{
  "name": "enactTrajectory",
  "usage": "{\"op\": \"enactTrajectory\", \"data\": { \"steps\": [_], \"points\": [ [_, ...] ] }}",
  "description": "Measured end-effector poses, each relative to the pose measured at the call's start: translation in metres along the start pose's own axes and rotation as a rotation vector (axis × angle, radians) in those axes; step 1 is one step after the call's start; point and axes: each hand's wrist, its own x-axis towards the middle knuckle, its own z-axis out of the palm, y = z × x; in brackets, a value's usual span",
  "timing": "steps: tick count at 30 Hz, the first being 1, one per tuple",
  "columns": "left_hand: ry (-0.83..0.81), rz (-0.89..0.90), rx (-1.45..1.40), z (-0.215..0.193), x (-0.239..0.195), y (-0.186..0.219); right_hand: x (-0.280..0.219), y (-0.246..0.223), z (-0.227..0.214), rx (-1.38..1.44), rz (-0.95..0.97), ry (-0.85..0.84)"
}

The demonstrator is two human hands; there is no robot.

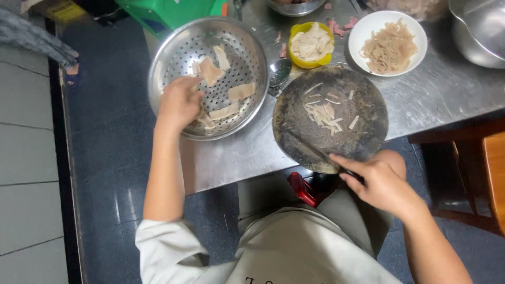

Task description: Slicing cooked pork skin into thin strips on a wooden cutting board using a knife.

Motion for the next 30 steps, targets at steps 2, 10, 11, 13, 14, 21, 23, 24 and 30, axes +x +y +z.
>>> {"op": "enactTrajectory", "data": {
  "steps": [2, 10, 11, 13, 14, 21, 23, 24, 30],
  "points": [
    [-0.071, 0.042, 0.073, 0.021, 0.031, -0.031, 0.002, 0.030, 0.017, -0.053, -0.078, 0.134],
    [-0.446, -0.015, 0.297, 0.048, 0.038, 0.012, -0.044, 0.037, 0.007, 0.223, 0.159, 0.246],
    [-0.399, 0.079, 0.238, 0.052, 0.040, 0.013, -0.050, 0.044, 0.018, 0.258, 0.029, 0.259],
    [-0.348, 0.172, 0.178, 0.059, 0.044, 0.020, -0.060, 0.056, 0.037, 0.290, -0.104, 0.273],
    [-0.371, 0.174, 0.199, 0.061, 0.046, 0.026, -0.064, 0.061, 0.046, 0.249, -0.031, 0.282],
    [-0.458, -0.050, 0.174, 0.076, 0.062, 0.048, -0.087, 0.067, 0.106, 0.294, -0.008, 0.618],
    [-0.417, -0.003, 0.187, 0.073, 0.055, 0.051, -0.089, 0.061, 0.115, 0.304, 0.059, 0.638],
    [-0.371, 0.038, 0.197, 0.071, 0.052, 0.052, -0.089, 0.058, 0.118, 0.316, 0.120, 0.653],
    [-0.455, -0.082, 0.110, 0.064, 0.048, 0.055, -0.094, 0.073, 0.145, 0.355, 0.086, 0.527]
  ]
}}
